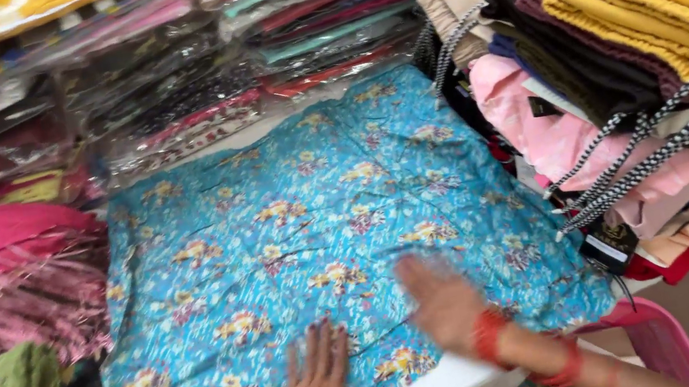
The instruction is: The person folds a purple patterned scarf on a white table, smoothing it out before placing it in a cardboard box. They then unfold a blue floral dress, smooth it flat on the table, and begin folding it.
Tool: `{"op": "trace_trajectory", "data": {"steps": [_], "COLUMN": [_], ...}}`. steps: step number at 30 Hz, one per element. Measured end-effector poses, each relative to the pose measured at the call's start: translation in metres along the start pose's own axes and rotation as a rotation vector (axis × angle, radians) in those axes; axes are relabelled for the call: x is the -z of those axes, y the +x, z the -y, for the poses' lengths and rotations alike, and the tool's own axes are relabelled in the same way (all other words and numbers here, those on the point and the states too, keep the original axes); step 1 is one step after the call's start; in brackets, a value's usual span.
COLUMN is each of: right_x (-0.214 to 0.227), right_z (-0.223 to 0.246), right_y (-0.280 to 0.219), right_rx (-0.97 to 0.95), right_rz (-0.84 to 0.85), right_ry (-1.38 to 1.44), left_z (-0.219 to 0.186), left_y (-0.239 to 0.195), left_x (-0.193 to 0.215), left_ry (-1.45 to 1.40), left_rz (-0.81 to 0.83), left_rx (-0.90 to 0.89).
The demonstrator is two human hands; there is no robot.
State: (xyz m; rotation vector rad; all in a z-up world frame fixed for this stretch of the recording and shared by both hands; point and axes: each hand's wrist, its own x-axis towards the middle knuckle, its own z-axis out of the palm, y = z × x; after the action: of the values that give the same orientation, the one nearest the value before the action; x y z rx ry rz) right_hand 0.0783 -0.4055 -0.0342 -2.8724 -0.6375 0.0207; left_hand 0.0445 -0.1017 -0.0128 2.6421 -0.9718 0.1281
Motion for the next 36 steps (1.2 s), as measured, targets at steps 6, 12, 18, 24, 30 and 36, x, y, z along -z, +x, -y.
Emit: {"op": "trace_trajectory", "data": {"steps": [6, 12, 18, 24, 30, 36], "right_x": [0.039, 0.035, 0.070, 0.055, 0.091, -0.005], "right_z": [-0.113, -0.118, -0.070, -0.094, -0.112, -0.222], "right_y": [-0.077, -0.090, -0.087, -0.088, -0.141, -0.222], "right_rx": [-0.456, -0.346, 0.102, 0.116, -0.115, -0.367], "right_rz": [-0.010, -0.128, -0.204, -0.249, -0.410, 0.021], "right_ry": [-0.095, -0.027, 0.098, 0.123, -0.092, -0.384], "left_z": [0.172, 0.223, 0.171, 0.122, 0.094, 0.046], "left_y": [-0.161, -0.258, -0.222, -0.165, -0.142, -0.097], "left_x": [-0.076, -0.082, -0.041, 0.022, -0.017, 0.033], "left_ry": [0.568, 0.769, 0.430, 0.095, -0.139, -0.433], "left_rz": [0.117, -0.279, -0.095, 0.019, 0.080, 0.271], "left_rx": [0.277, 0.272, 0.344, 0.252, 0.131, 0.041]}}
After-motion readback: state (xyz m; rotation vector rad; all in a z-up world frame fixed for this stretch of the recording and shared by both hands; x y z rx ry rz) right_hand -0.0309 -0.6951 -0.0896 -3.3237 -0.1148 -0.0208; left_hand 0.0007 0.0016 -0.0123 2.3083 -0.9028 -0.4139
